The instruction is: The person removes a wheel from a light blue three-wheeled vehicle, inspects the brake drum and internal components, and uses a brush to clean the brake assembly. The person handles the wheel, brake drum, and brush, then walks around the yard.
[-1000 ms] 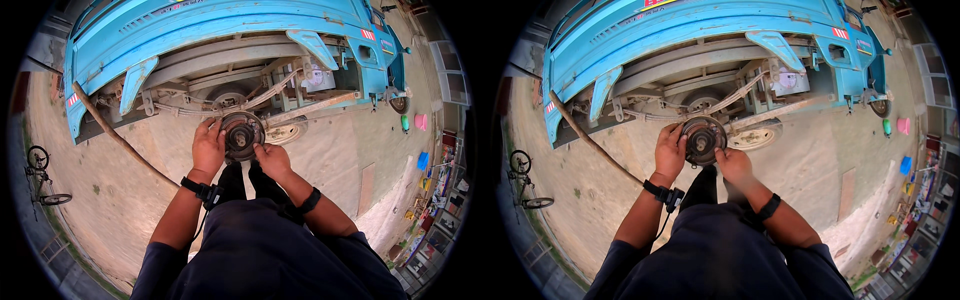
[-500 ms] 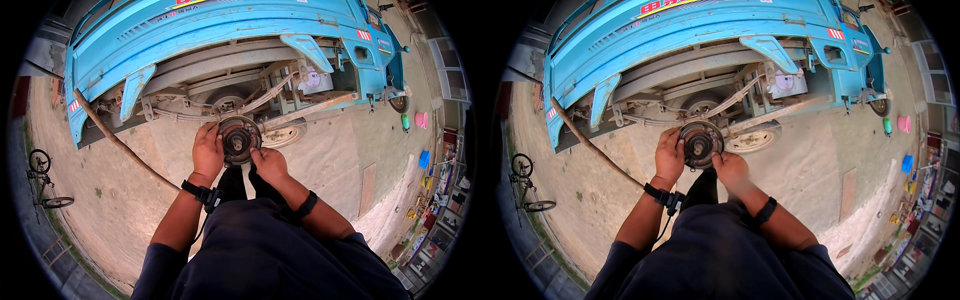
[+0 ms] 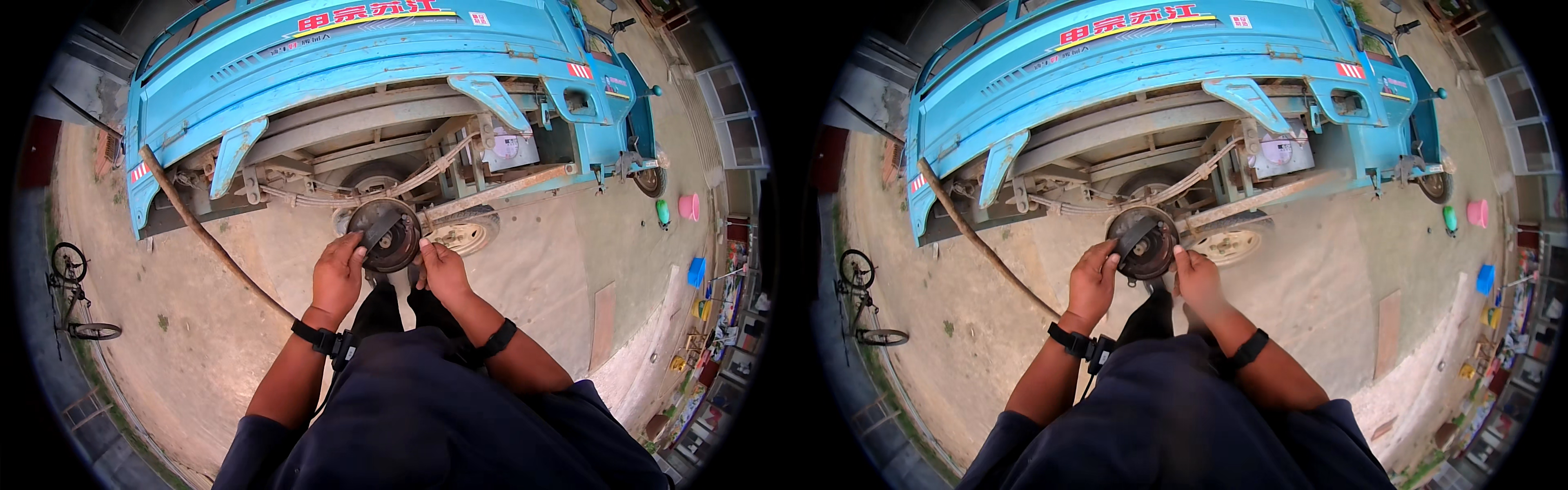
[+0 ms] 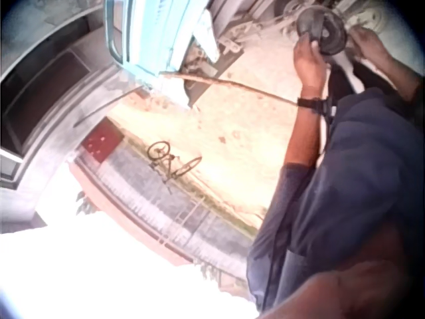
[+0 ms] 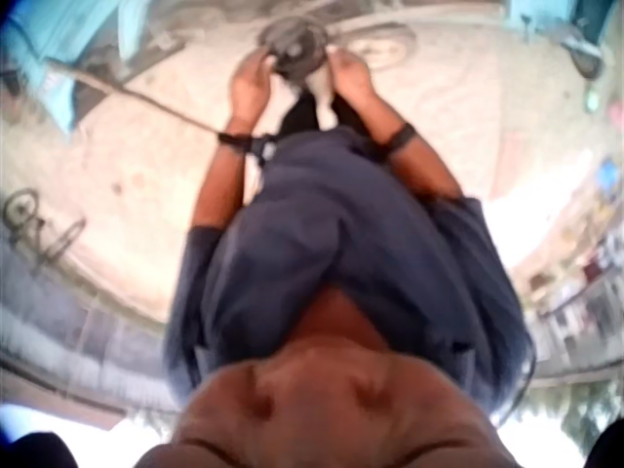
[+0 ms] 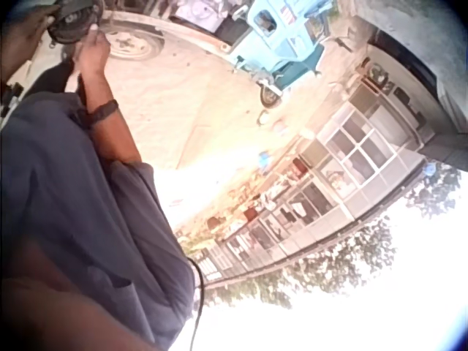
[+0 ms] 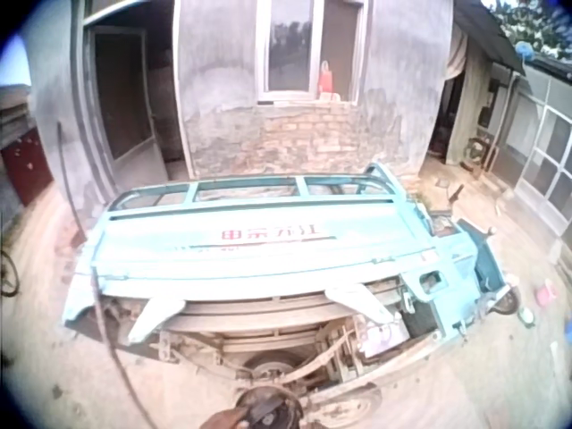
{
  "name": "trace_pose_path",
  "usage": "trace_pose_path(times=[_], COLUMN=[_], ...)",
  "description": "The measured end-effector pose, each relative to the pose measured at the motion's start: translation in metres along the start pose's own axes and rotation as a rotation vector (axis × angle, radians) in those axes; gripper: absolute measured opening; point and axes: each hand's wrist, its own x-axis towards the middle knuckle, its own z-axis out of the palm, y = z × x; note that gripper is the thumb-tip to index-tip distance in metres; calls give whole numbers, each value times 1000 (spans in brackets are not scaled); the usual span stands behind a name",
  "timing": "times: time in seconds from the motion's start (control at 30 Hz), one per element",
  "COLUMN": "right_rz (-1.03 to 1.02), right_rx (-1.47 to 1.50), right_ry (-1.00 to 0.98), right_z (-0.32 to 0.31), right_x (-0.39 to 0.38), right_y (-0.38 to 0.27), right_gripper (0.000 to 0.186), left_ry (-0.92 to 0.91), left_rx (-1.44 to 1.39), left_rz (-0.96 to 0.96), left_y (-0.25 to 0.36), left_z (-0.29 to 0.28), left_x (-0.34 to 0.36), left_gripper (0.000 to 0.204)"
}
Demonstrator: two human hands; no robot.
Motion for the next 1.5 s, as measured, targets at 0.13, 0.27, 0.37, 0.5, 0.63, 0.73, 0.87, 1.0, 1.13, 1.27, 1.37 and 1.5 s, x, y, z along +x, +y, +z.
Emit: trace_pose_path(times=[0.13,0.27,0.37,0.5,0.63,0.73,0.87,1.0,1.13,1.27,1.37,1.5], right_rz=[29,60,-64,-254,-189,-21,127,199,202,116,89,12], right_rx=[70,-44,-179,-335,-271,-70,157,217,241,254,302,207], right_ry=[-56,-76,83,189,183,125,43,-62,-99,-98,-73,-113], right_z=[12,11,6,5,16,13,15,11,26,29,24,10], right_x=[7,0,-2,14,14,18,7,5,3,7,-4,-15], right_y=[-5,-8,-3,22,14,9,-9,-21,-24,-23,-30,-34], right_gripper=[39,33,34,41,45,41,32,30,32,30,29,30], left_ry=[-52,-85,-134,-184,-169,-175,-207,-241,-259,-301,-310,-332], left_rx=[-62,-72,-60,-77,-135,-173,-253,-323,-443,-530,-619,-675], left_rz=[-119,-159,-141,-145,-181,-198,-281,-316,-409,-454,-491,-426], left_y=[11,8,8,6,-1,-3,-2,-10,-5,3,14,22], left_z=[-3,-3,-5,-1,-1,1,-2,-1,-3,-13,-22,-23], left_x=[2,10,19,26,24,27,29,31,34,41,36,8], left_gripper=[33,35,33,32,29,27,27,30,28,25,20,19])
